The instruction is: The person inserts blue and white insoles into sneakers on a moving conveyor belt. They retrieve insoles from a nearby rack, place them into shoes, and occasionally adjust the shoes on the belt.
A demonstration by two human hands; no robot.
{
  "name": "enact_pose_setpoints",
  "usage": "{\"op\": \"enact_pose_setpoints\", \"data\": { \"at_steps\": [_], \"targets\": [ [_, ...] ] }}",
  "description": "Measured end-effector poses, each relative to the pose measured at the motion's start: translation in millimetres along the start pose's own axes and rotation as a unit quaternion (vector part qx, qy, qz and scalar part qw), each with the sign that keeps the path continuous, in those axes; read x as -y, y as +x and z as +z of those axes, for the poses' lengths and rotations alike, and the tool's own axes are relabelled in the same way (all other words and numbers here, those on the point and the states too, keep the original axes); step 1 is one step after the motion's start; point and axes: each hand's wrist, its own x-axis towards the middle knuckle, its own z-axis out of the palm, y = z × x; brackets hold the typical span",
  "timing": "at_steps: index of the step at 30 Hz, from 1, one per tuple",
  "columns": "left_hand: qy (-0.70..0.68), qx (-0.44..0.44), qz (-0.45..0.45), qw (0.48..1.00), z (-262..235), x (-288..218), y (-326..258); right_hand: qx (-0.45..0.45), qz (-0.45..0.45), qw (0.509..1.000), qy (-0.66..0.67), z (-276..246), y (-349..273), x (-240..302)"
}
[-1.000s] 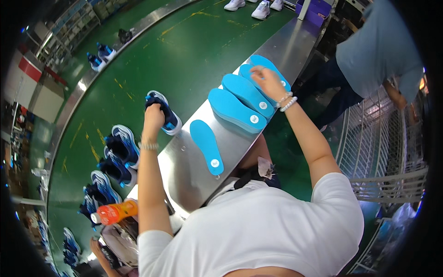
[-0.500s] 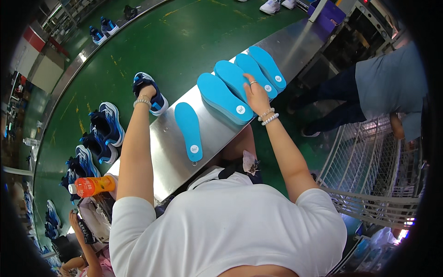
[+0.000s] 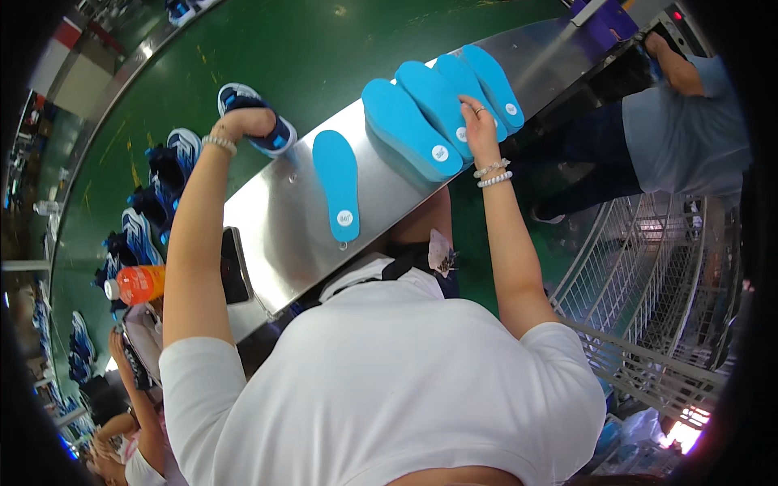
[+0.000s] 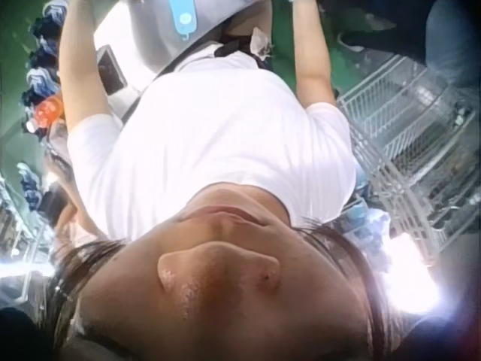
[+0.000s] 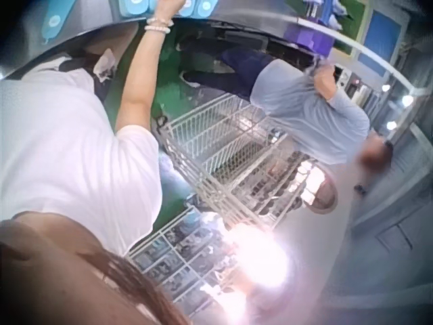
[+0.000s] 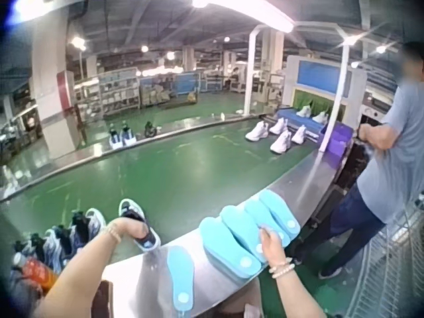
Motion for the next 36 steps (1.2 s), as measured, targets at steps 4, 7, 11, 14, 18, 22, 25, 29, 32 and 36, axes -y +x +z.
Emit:
{"op": "enact_pose_setpoints", "data": {
  "at_steps": [4,7,11,14,18,22,25,29,32,36],
  "targets": [
    [0.024,0.007,-0.183,0.983,11.1,-5.7,-2.1,-0.006,0.024,0.999,-0.020,0.4,-2.7,3.0],
    [0.273,0.111,-0.130,0.947,-12.9,-35.5,16.7,-0.006,0.013,1.000,-0.019,1.3,-0.5,-3.9],
    [0.058,-0.120,-0.594,0.793,-52.4,-96.3,53.5,-0.004,-0.073,0.976,-0.206,1.1,-5.4,5.5],
    [0.049,-0.265,-0.572,0.775,-85.2,-118.0,70.5,0.050,-0.020,0.964,-0.260,2.3,-6.9,28.7],
    [-0.063,-0.382,-0.415,0.823,-123.1,-109.8,119.2,0.048,-0.020,0.965,-0.255,0.2,-7.3,30.0],
    [-0.104,-0.360,-0.342,0.862,-124.0,-52.7,176.6,0.058,0.018,0.963,-0.263,-0.5,-7.6,39.1],
    [-0.091,-0.336,-0.307,0.886,-128.7,12.3,230.2,0.062,0.039,0.962,-0.261,-0.3,-5.9,42.4],
    [-0.039,-0.303,-0.293,0.906,-140.3,91.2,312.1,0.036,0.008,0.963,-0.269,-2.5,-8.8,37.9],
    [-0.033,-0.305,-0.298,0.904,-141.5,139.4,361.0,0.038,-0.013,0.956,-0.292,-3.5,-10.3,40.2],
    [-0.072,-0.302,-0.318,0.896,-118.7,189.6,400.7,0.081,0.015,0.953,-0.292,-7.0,-9.5,42.3]
  ]
}}
